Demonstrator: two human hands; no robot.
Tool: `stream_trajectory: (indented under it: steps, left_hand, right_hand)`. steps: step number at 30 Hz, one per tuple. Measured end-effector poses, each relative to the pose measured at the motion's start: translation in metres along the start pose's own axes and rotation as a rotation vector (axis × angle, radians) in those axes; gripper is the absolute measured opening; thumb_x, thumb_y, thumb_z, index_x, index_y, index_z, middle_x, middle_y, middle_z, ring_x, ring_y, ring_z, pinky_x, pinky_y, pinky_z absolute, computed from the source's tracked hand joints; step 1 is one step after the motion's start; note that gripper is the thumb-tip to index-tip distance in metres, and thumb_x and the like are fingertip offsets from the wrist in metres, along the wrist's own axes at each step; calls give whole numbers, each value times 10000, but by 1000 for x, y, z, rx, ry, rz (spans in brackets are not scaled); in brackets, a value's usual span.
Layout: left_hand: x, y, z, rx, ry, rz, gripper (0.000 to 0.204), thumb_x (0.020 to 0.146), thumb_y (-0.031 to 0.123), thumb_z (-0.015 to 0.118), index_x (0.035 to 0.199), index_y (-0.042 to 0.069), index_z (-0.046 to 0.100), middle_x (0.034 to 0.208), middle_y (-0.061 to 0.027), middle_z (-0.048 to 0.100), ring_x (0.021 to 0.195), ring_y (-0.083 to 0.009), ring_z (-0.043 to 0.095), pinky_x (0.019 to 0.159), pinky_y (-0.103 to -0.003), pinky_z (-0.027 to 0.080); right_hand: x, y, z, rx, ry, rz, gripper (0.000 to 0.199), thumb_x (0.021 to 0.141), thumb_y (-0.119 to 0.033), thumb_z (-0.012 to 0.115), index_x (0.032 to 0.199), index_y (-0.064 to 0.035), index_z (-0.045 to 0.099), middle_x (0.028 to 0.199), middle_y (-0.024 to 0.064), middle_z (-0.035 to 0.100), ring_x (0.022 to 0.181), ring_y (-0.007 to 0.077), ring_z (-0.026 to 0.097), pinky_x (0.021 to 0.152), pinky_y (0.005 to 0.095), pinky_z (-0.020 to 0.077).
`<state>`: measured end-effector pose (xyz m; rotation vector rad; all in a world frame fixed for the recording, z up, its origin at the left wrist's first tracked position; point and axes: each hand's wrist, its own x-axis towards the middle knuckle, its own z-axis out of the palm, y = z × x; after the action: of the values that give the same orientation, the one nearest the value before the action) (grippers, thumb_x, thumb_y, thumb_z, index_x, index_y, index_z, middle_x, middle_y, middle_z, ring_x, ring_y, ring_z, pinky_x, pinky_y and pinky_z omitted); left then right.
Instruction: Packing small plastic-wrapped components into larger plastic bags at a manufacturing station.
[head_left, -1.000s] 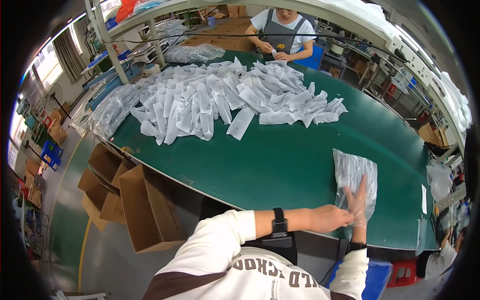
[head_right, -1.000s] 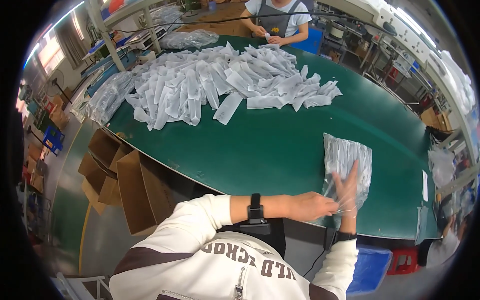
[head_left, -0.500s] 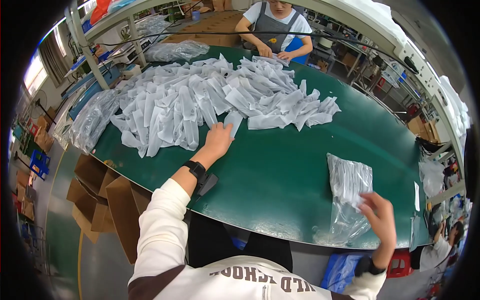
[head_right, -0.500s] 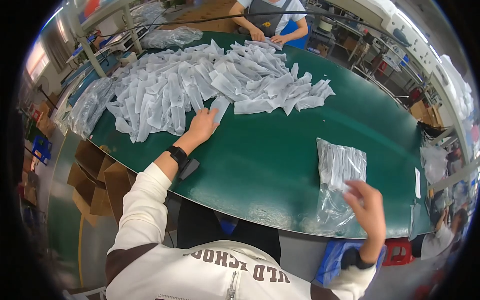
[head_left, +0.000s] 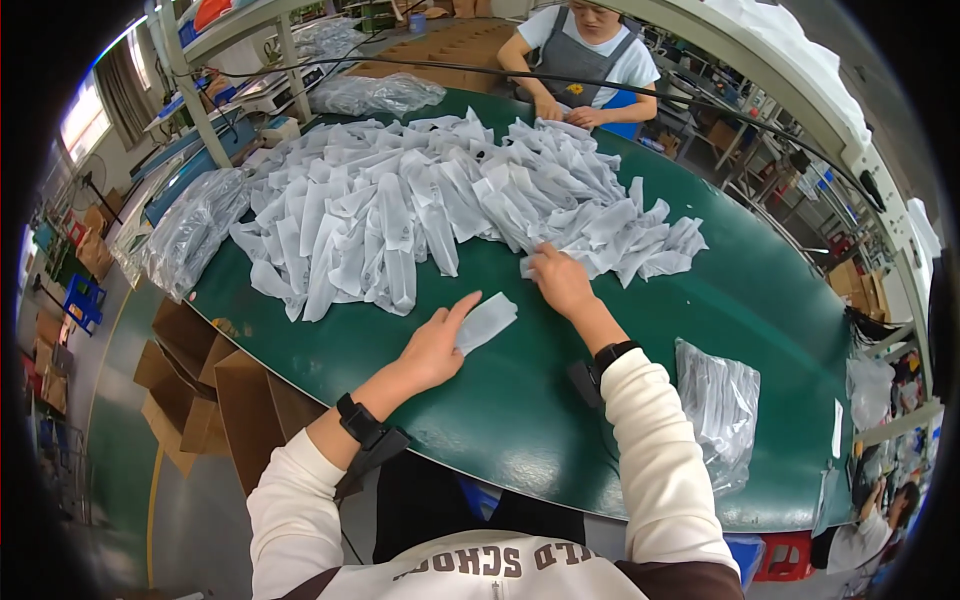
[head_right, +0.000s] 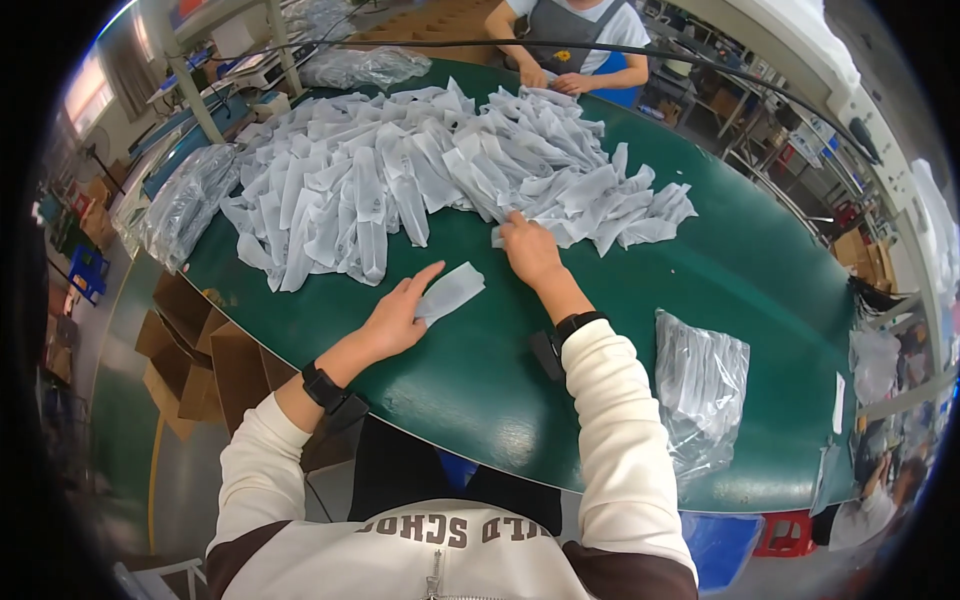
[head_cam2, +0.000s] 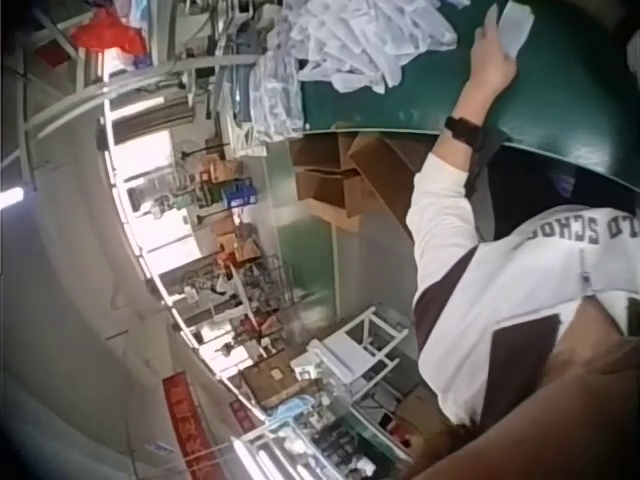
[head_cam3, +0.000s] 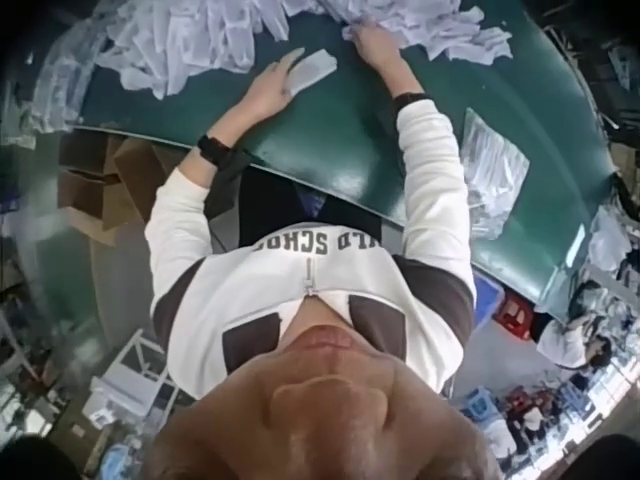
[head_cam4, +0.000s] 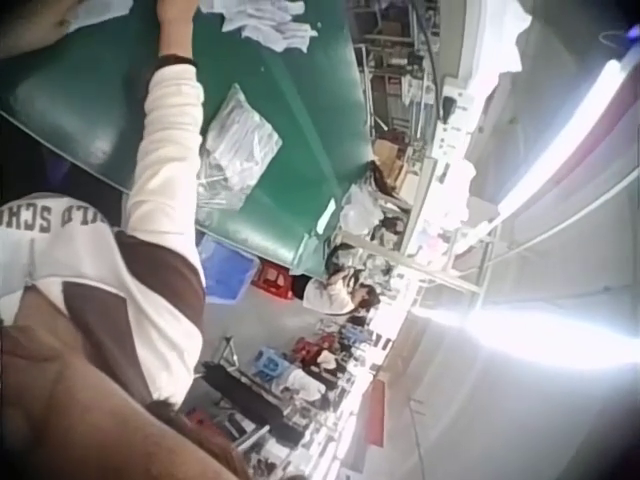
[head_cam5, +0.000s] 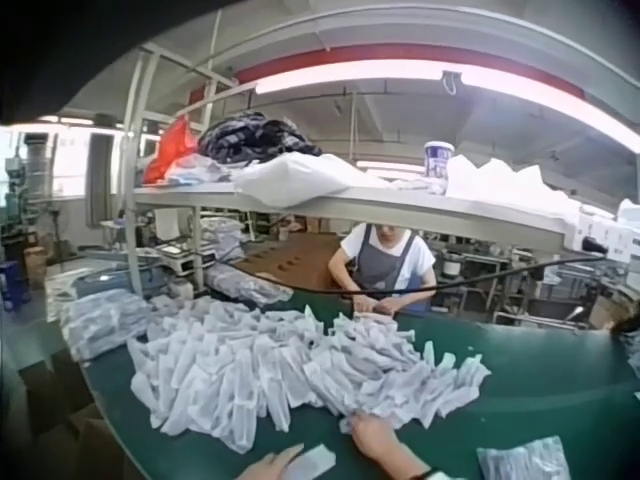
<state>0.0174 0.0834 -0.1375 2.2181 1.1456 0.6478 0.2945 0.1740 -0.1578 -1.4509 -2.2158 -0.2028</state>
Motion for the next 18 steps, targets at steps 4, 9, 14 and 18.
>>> stream_trajectory:
  steps: [4, 9, 14, 18]
  left_hand:
    - [-5, 0, -5, -384, 43, -115, 655, 792, -68, 582, 1406, 120, 452, 941, -108, 556, 898, -237, 588, 802, -347, 493]
    - [-9, 13, 24, -1103, -40, -143, 470, 838, -24, 605, 1294, 27, 501, 968, -39, 578, 887, -133, 593, 795, -289, 498]
    - [-35, 28, 44, -1279, 96, -183, 380, 902, 19, 598, 1263, 18, 477, 1033, -52, 571, 923, -138, 588, 851, -297, 498]
    - [-57, 41, 69, -1201, 328, -160, 422, 919, 32, 611, 1303, 23, 437, 1132, -74, 548, 983, -148, 579, 912, -317, 488]
  right_hand:
    - [4, -16, -15, 229, 103, 144, 70, 873, -97, 622, 914, -46, 599, 876, 180, 652, 813, 420, 631, 691, 476, 493]
    - [-15, -29, -74, 352, 168, 196, 71, 899, -120, 608, 924, -56, 593, 843, 207, 631, 831, 417, 628, 683, 497, 485]
    - [-44, -44, -86, 182, 163, 88, 147, 931, -152, 602, 1017, -35, 626, 802, 154, 673, 669, 391, 633, 632, 413, 501]
    - [-61, -82, -80, 505, -49, 310, 155, 929, -152, 610, 1026, -40, 655, 768, 119, 659, 641, 338, 626, 618, 366, 502]
